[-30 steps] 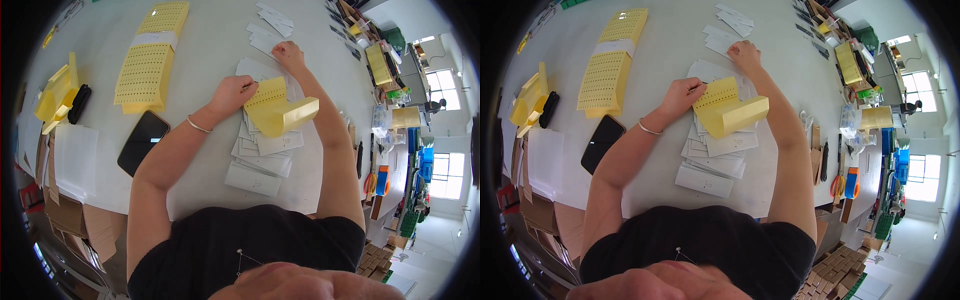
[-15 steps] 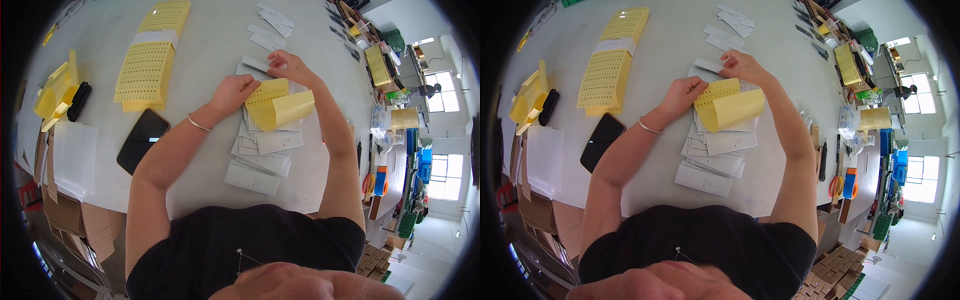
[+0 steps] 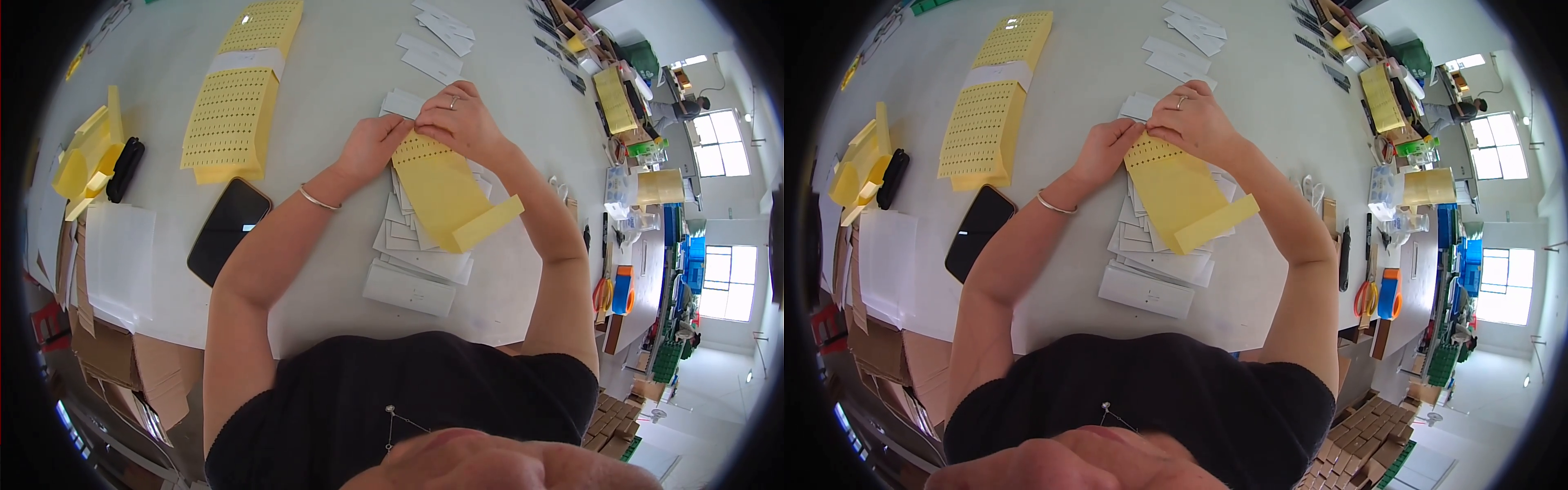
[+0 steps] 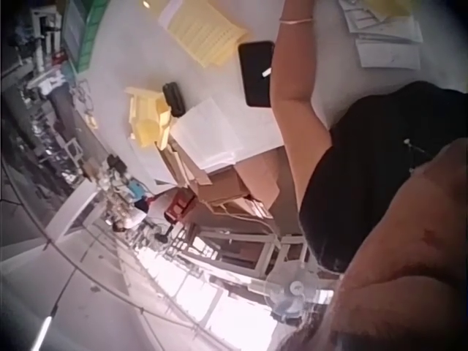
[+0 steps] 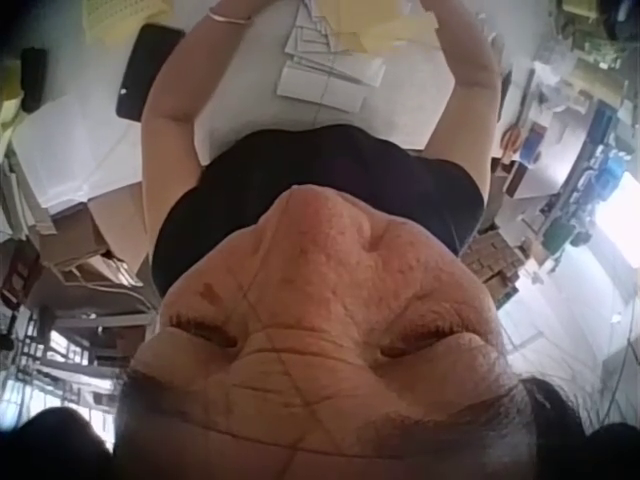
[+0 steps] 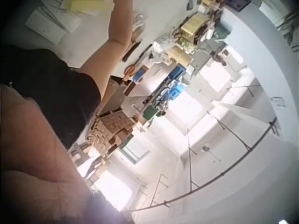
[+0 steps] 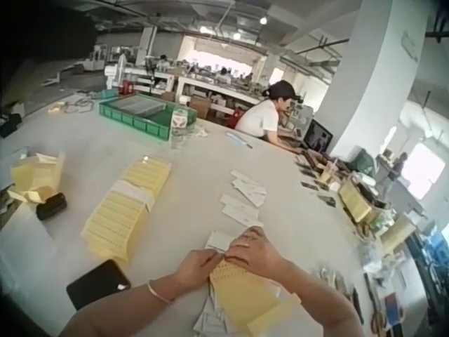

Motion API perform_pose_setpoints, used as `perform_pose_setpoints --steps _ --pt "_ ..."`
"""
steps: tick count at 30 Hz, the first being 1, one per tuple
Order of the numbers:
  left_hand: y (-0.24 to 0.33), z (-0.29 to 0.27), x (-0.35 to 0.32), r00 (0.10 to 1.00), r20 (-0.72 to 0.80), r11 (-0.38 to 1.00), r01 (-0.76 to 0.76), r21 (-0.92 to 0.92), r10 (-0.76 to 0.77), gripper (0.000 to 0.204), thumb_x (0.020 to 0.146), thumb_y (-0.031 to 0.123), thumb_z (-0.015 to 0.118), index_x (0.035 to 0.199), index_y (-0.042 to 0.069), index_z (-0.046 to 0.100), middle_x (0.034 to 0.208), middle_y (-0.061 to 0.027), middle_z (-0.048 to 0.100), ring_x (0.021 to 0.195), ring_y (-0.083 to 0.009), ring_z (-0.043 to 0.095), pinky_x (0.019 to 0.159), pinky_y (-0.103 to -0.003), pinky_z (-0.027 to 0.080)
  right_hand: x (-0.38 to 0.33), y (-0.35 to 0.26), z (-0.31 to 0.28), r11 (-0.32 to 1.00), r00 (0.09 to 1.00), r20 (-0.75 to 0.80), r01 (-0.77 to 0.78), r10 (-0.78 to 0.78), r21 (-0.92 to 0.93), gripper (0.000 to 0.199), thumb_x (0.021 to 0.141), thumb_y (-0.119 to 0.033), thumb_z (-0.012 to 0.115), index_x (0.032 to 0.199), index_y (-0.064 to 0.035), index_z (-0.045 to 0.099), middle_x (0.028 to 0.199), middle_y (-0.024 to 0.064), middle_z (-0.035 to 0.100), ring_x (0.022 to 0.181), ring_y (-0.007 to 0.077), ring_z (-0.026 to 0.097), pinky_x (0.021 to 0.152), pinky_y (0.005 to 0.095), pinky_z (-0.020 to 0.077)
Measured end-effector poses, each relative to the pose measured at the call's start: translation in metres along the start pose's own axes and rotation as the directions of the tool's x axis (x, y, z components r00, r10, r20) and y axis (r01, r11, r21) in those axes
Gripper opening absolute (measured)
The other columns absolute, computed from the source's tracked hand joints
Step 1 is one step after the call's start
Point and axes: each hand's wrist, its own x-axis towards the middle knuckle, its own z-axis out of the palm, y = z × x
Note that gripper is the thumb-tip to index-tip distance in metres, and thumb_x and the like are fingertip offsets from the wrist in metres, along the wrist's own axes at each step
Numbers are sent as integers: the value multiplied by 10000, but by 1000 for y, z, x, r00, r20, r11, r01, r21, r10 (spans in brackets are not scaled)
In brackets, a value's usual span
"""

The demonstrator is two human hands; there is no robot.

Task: Applying small yellow adhesive labels from a sheet onto white paper packets.

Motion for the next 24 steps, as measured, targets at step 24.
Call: perform_pose_setpoints --steps 24 --pt "13 -3 0 999 41 978 12 207 -20 321 898 290 564 757 2 578 630 -181 552 552 -345 506 528 -388 419 4 139 51 697 695 -49 -714 717 69 430 759 -296 705 1121 -101 583 972 94 636 895 235 614 806 371 484"
